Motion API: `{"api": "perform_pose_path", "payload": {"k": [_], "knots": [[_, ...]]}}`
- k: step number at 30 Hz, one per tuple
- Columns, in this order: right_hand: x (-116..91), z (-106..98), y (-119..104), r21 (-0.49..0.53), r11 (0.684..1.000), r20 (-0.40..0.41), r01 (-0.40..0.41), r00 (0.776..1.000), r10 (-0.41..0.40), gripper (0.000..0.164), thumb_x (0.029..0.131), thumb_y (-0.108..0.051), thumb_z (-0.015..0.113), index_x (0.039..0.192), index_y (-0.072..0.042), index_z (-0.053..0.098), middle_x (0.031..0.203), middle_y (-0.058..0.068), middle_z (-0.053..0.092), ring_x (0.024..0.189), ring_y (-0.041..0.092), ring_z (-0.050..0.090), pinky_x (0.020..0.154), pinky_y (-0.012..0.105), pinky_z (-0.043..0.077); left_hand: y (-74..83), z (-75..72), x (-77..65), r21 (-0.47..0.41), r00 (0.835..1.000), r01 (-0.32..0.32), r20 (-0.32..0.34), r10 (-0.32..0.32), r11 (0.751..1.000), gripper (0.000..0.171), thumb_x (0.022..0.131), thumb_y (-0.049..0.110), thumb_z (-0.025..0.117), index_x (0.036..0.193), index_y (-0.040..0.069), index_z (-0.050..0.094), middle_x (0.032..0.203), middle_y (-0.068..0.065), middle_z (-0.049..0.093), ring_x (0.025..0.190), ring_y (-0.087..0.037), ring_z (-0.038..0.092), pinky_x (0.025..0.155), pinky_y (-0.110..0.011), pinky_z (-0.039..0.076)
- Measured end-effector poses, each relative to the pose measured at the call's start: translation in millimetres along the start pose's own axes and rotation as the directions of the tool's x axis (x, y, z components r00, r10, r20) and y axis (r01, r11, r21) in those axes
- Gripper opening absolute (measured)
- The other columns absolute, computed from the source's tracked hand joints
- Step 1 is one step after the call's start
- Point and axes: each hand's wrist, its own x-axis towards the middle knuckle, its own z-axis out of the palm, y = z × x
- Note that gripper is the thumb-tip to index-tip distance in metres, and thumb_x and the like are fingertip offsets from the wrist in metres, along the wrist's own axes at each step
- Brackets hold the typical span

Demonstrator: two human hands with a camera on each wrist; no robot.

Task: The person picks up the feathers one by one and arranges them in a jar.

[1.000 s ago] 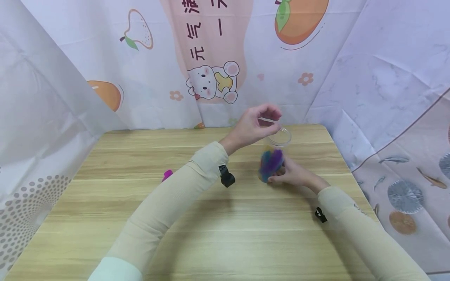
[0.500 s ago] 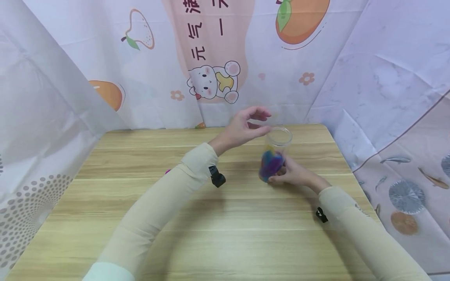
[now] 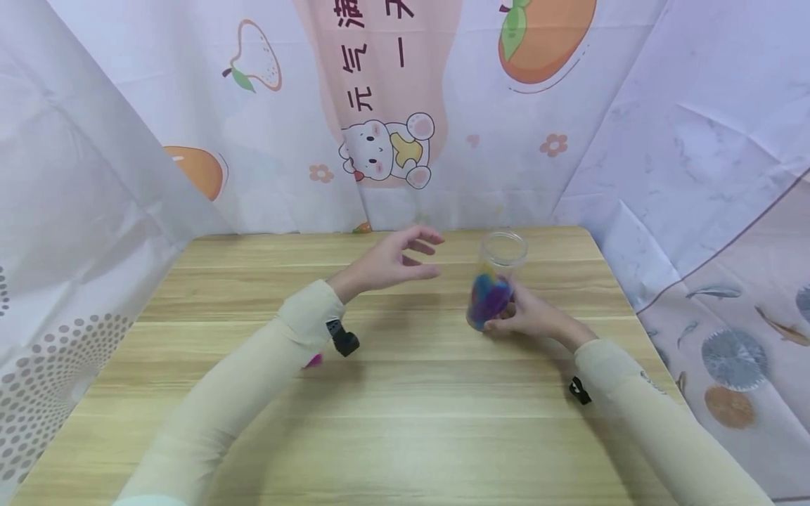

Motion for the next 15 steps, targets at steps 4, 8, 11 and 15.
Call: {"api": "perform_pose_path", "payload": {"k": [4,8,11,15], "knots": [[-0.9,-0.9,1.1,0.027,0.999,0.006,-0.027,1.0,0.026,0.093,0.084,-0.008,0.084,0.148,-0.003,0.016,0.134,0.03,0.05,0.122,0.046,0.056,0.104,0.052,0.046,-12.4,-10.2,-19.7,0.07,0.991,0.074,0.104,-0.081,0.995,0.061,0.093,0.027,0.077,0.146,0.015,0.05,0.147,-0.001,0.052,0.127,-0.019,0.055,0.099,-0.034,0.052],[0.1,-0.6,3.8,0.068,0.998,0.019,-0.013,1.0,0.011,0.091,0.084,-0.006,0.084,0.146,-0.001,0.018,0.133,0.031,0.049,0.121,0.048,0.057,0.104,0.052,0.046,-19.4,-21.8,-44.1,0.161,0.968,0.145,0.18,-0.173,0.976,0.063,0.093,0.026,0.077,0.148,0.012,0.048,0.149,-0.003,0.051,0.129,-0.022,0.053,0.104,-0.041,0.049],[0.5,-0.9,7.0,0.081,0.997,0.02,-0.003,1.0,0.002,0.089,0.083,-0.005,0.084,0.145,-0.002,0.02,0.132,0.03,0.051,0.119,0.046,0.058,0.102,0.047,0.049,-25.9,-30.4,-65.2,0.207,0.957,0.192,0.179,-0.23,0.959,0.063,0.092,0.025,0.077,0.147,0.01,0.049,0.148,-0.005,0.051,0.131,-0.025,0.052,0.106,-0.047,0.046],[1.0,-0.5,6.4,0.063,0.998,0.018,-0.014,1.0,0.013,0.088,0.083,-0.005,0.084,0.144,-0.003,0.021,0.131,0.029,0.053,0.119,0.045,0.058,0.101,0.047,0.049,-41.6,-42.8,-94.6,0.212,0.957,0.22,0.143,-0.253,0.952,0.065,0.091,0.02,0.079,0.147,0.007,0.047,0.149,-0.011,0.05,0.133,-0.036,0.048,0.109,-0.056,0.041]]}}
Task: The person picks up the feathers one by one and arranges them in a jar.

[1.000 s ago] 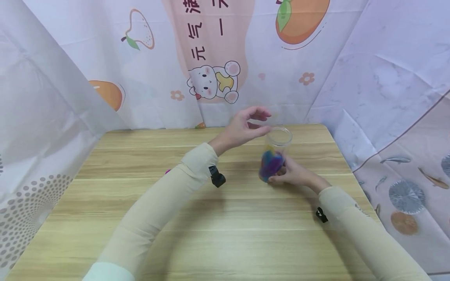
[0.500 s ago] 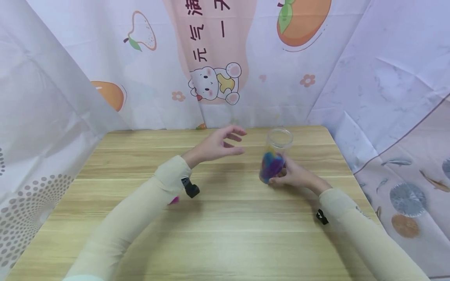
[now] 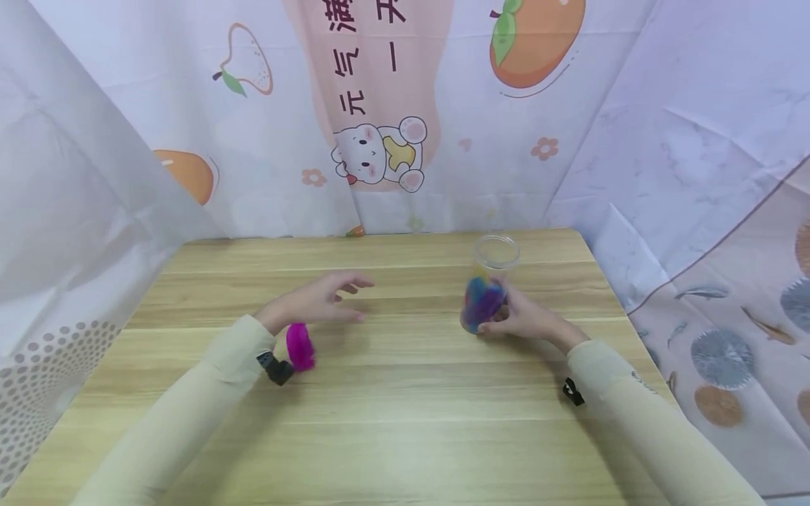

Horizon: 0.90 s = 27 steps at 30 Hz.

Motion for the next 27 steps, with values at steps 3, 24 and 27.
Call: {"api": "perform_pose_path", "payload": {"k": [3,24,27], "knots": [[-1.6,-0.3,-1.5,-0.023,1.0,0.002,-0.009,1.0,0.009,0.088,0.084,-0.006,0.084,0.144,-0.003,0.019,0.13,0.028,0.053,0.12,0.044,0.058,0.103,0.052,0.047,-16.2,-4.4,-16.5,0.005,1.0,0.012,-0.009,-0.012,1.0,0.067,0.089,0.015,0.08,0.147,0.003,0.046,0.149,-0.017,0.048,0.135,-0.046,0.044,0.109,-0.06,0.04],[0.9,0.9,-5.1,-0.024,1.0,0.003,-0.008,1.0,0.008,0.093,0.084,-0.007,0.084,0.148,-0.004,0.016,0.134,0.029,0.05,0.123,0.046,0.056,0.104,0.058,0.044,-51.1,-11.1,-77.3,0.538,0.985,-0.052,0.165,-0.044,0.841,0.071,0.061,-0.012,0.083,0.125,0.018,0.071,0.13,-0.007,0.059,0.124,-0.033,0.054,0.103,-0.06,0.043],[0.2,1.2,-4.9,-0.031,0.999,-0.001,-0.008,1.0,0.008,0.094,0.083,-0.006,0.084,0.148,-0.004,0.017,0.133,0.029,0.051,0.121,0.046,0.056,0.104,0.058,0.044,-51.9,-8.3,-73.6,0.521,0.982,-0.086,0.188,-0.016,0.849,0.061,0.064,-0.012,0.083,0.115,0.02,0.074,0.116,0.001,0.062,0.11,-0.024,0.058,0.097,-0.05,0.049]]}}
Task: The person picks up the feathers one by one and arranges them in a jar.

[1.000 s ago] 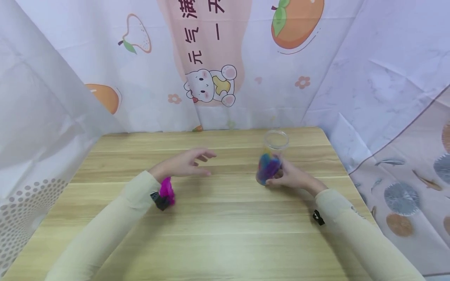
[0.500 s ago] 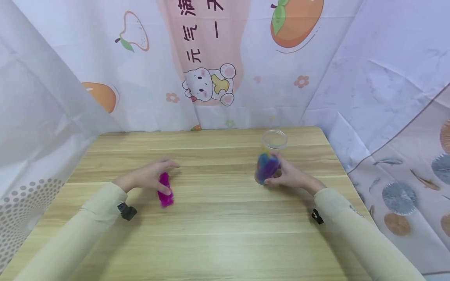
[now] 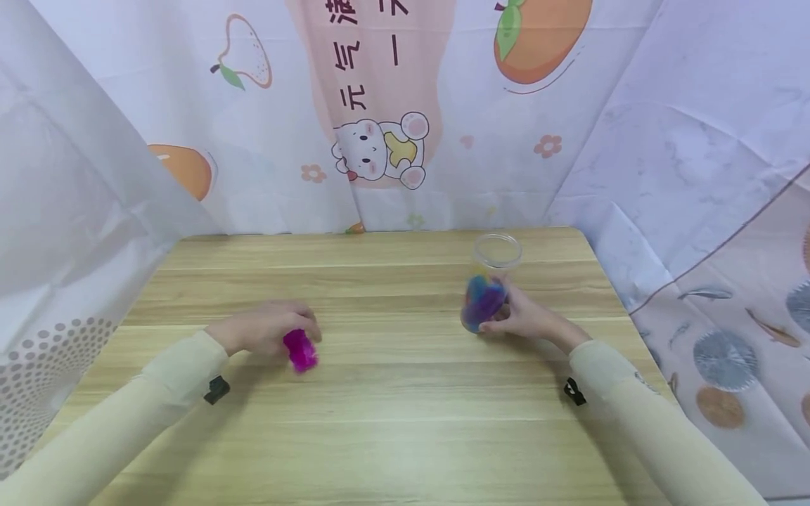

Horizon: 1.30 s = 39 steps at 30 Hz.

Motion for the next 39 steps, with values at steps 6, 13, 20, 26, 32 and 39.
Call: {"api": "perform_pose_path", "payload": {"k": [6,13,20,26,32,39], "knots": [[-0.8,-0.6,1.2,0.0,1.0,-0.008,0.014,1.0,-0.014,0.092,0.082,-0.005,0.085,0.147,-0.004,0.019,0.132,0.029,0.052,0.122,0.046,0.056,0.104,0.056,0.044,-5.3,-2.7,16.2,-0.119,0.996,0.006,0.094,0.005,0.993,0.044,0.066,-0.011,0.084,0.099,0.015,0.072,0.097,0.004,0.063,0.094,-0.017,0.059,0.086,-0.037,0.053],[-0.5,-1.4,1.4,-0.007,0.999,0.0,0.033,0.999,-0.033,0.094,0.083,-0.006,0.084,0.148,-0.006,0.017,0.132,0.028,0.053,0.12,0.045,0.058,0.102,0.056,0.046,-11.5,-9.4,23.6,-0.197,0.976,0.137,0.191,-0.099,0.971,0.036,0.066,-0.004,0.09,0.083,0.014,0.064,0.084,0.003,0.061,0.083,-0.014,0.055,0.077,-0.031,0.048],[-1.8,-4.2,-0.7,-0.016,0.999,-0.008,0.038,0.999,-0.038,0.095,0.082,-0.006,0.085,0.148,-0.006,0.017,0.132,0.027,0.052,0.122,0.045,0.056,0.105,0.054,0.044,-10.6,-11.6,26.1,-0.21,0.969,0.194,0.195,-0.154,0.958,0.034,0.066,-0.001,0.091,0.082,0.015,0.065,0.081,0.003,0.06,0.079,-0.013,0.054,0.074,-0.03,0.046],[0.4,-3.2,-0.6,-0.023,0.999,-0.009,0.041,0.999,-0.041,0.092,0.081,-0.006,0.086,0.146,-0.006,0.02,0.131,0.026,0.054,0.12,0.043,0.058,0.105,0.049,0.046,-9.4,-13.3,25.9,-0.238,0.95,0.27,0.224,-0.218,0.933,0.028,0.067,0.0,0.092,0.079,0.013,0.07,0.078,0.005,0.066,0.074,-0.011,0.057,0.07,-0.027,0.05],[2.3,-2.0,0.3,-0.014,0.999,-0.006,0.042,0.999,-0.042,0.096,0.081,-0.006,0.086,0.148,-0.007,0.017,0.131,0.027,0.053,0.12,0.044,0.058,0.105,0.057,0.043,-5.7,-14.9,22.9,-0.296,0.941,0.306,0.241,-0.239,0.905,0.023,0.069,-0.005,0.089,0.077,0.008,0.072,0.075,0.0,0.07,0.069,-0.009,0.059,0.065,-0.024,0.052],[-0.4,-1.0,1.5,-0.011,0.999,-0.006,0.037,0.999,-0.038,0.096,0.082,-0.007,0.085,0.149,-0.006,0.017,0.133,0.03,0.051,0.122,0.048,0.055,0.106,0.061,0.041,-0.7,-12.8,25.4,-0.279,0.936,0.313,0.253,-0.245,0.908,0.032,0.067,-0.005,0.09,0.084,0.007,0.065,0.08,-0.001,0.068,0.072,-0.011,0.061,0.07,-0.027,0.052]]}}
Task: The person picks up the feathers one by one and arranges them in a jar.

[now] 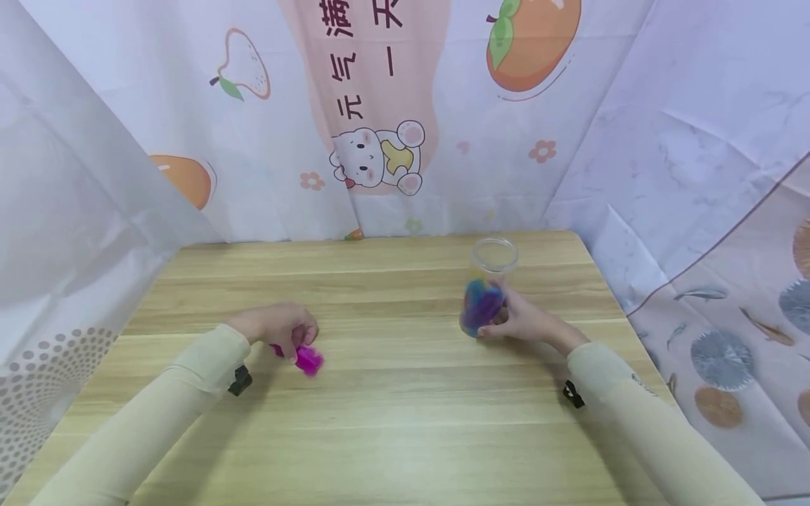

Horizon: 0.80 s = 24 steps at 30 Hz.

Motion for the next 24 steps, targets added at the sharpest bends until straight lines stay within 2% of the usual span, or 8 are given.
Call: {"api": "perform_pose_path", "payload": {"k": [6,12,16,24], "knots": [[-1.0,0.4,0.3,0.002,1.0,0.002,0.012,1.0,-0.012,0.096,0.082,-0.006,0.085,0.15,-0.004,0.016,0.134,0.03,0.05,0.122,0.048,0.055,0.106,0.062,0.041,-1.0,1.9,0.4,0.033,1.0,0.018,-0.01,-0.018,0.999,0.036,0.068,-0.002,0.09,0.088,0.008,0.062,0.083,0.0,0.065,0.077,-0.013,0.06,0.075,-0.03,0.052],[-0.8,-0.3,1.5,0.01,1.0,0.008,0.014,1.0,-0.015,0.1,0.083,-0.006,0.085,0.152,-0.004,0.013,0.135,0.029,0.049,0.123,0.049,0.054,0.105,0.063,0.04,0.0,2.8,-1.6,-0.006,1.0,0.002,-0.014,-0.002,1.0,0.038,0.071,-0.006,0.088,0.094,0.006,0.06,0.087,-0.002,0.065,0.084,-0.017,0.061,0.077,-0.03,0.052],[-0.8,-0.3,0.7,0.009,1.0,0.006,0.002,1.0,-0.002,0.097,0.083,-0.007,0.085,0.151,-0.003,0.015,0.135,0.029,0.049,0.123,0.049,0.054,0.104,0.062,0.042,0.1,2.2,-3.0,-0.026,1.0,-0.009,-0.019,0.008,1.0,0.036,0.07,-0.008,0.087,0.09,0.005,0.06,0.084,-0.002,0.065,0.08,-0.015,0.06,0.072,-0.027,0.051],[-0.9,0.5,-0.4,-0.018,1.0,-0.004,0.011,1.0,-0.011,0.091,0.082,-0.007,0.085,0.147,-0.003,0.021,0.134,0.028,0.051,0.121,0.047,0.055,0.102,0.06,0.045,-1.5,2.1,-2.0,-0.005,1.0,-0.017,-0.018,0.016,1.0,0.03,0.069,-0.006,0.089,0.081,0.008,0.065,0.076,0.0,0.067,0.071,-0.008,0.056,0.066,-0.023,0.048]]}}
